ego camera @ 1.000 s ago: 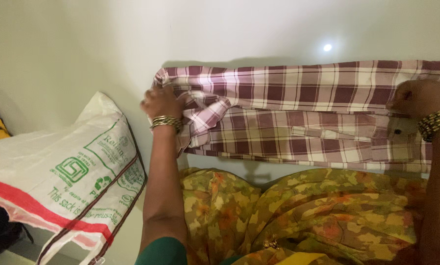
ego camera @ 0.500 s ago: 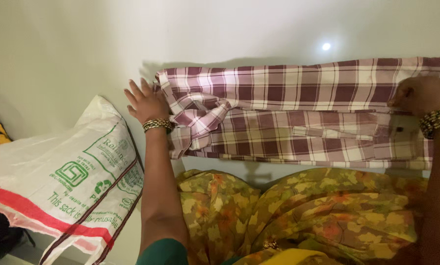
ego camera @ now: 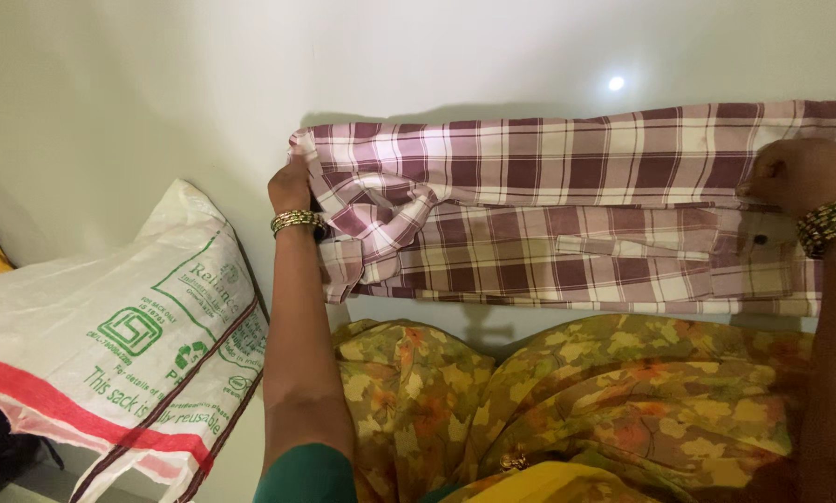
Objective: The person folds a plaid shirt by hand while sitting on the floor, smoothing the fabric and folding the sleeves and sides inward.
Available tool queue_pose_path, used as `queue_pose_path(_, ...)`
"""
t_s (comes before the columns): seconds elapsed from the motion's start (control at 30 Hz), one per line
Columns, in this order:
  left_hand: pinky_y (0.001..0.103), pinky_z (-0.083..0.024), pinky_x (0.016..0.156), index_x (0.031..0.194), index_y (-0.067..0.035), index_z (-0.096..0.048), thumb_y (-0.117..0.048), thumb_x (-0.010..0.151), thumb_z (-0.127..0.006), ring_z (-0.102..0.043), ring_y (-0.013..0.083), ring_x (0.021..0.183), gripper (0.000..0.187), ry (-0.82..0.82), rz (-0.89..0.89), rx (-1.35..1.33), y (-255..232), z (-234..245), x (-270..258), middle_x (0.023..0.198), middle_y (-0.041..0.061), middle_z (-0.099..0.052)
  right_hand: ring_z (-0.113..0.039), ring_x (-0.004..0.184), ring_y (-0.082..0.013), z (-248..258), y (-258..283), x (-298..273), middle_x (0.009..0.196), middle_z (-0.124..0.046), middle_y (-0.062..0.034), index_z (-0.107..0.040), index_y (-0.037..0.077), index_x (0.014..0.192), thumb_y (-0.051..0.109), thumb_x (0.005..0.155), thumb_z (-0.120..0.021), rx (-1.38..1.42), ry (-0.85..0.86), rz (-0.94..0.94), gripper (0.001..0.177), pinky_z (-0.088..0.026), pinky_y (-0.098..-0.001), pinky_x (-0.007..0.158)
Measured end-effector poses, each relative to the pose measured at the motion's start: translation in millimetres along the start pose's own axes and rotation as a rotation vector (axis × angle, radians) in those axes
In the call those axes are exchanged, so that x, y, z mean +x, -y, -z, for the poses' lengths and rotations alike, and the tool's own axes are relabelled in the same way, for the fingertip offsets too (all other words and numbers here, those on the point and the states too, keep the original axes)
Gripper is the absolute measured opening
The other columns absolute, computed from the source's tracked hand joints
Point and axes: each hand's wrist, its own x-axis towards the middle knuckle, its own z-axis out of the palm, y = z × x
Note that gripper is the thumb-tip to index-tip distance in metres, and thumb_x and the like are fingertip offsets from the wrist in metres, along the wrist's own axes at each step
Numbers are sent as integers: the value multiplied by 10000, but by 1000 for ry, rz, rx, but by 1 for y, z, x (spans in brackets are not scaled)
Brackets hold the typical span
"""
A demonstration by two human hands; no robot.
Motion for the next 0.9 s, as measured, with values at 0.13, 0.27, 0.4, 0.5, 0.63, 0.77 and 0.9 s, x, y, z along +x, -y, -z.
queue_pose_path(0.13, 247, -423, 539, 762, -67, -667, -148, 874, -802, -509, 101, 585, 193, 143, -37, -329, 10, 0, 11, 698, 7, -649, -658, 599, -130, 10, 9, 0, 696, -693, 15, -707, 179, 779, 499, 884, -818, -58, 59, -42, 354, -588, -308, 582)
queue_pose_path(0.27, 289, -542, 584, 862, -86, -569, 130, 850, -753, -611, 142, 633, 283, 217, -70, -696, 14, 4, 13, 762, 49, -654, -667, 643, -163, 19, 13, -2, 696, -694, -7, -715, 161, 761, 453, 857, -845, -1, 125, -88, 334, -595, -329, 591)
queue_pose_path(0.4, 372, -645, 813, 1084, -54, -609, 183, 793, -577, -717, 220, 907, 377, 332, -44, -890, -24, 9, -18, 1078, 140, -708, -681, 680, -175, 19, 10, -5, 734, -713, -16, -731, 160, 795, 422, 841, -855, 82, 78, -63, 294, -599, -342, 639)
queue_pose_path(0.5, 386, -633, 956, 1282, -28, -619, 160, 794, -529, -693, 251, 1112, 531, 377, -7, -976, -50, 13, -38, 1304, 175, -659, -696, 674, -169, 18, 9, -6, 762, -732, -20, -737, 156, 815, 429, 851, -856, 80, 71, -67, 300, -607, -342, 658)
queue_pose_path(0.63, 385, -609, 998, 1324, 53, -640, -21, 957, -625, -688, 263, 1177, 375, 299, 22, -997, -53, 14, -40, 1369, 195, -658, -742, 688, -170, 19, 11, -4, 784, -779, -11, -742, 175, 823, 425, 867, -840, 42, 70, -62, 272, -616, -335, 654)
queue_pose_path(0.77, 398, -635, 886, 1176, 47, -694, -1, 929, -703, -721, 240, 958, 252, 112, -13, -908, -37, 11, -25, 1120, 176, -739, -742, 702, -168, 17, 12, -7, 786, -775, -29, -753, 145, 818, 494, 818, -862, 51, 60, -91, 365, -612, -338, 655)
queue_pose_path(0.9, 316, -622, 806, 1135, 52, -726, 131, 917, -656, -698, 175, 841, 242, 31, -218, -819, -7, 10, 7, 971, 126, -762, -715, 688, -149, 15, 7, -6, 789, -748, -10, -741, 147, 814, 497, 838, -845, 58, 49, -40, 366, -614, -331, 655)
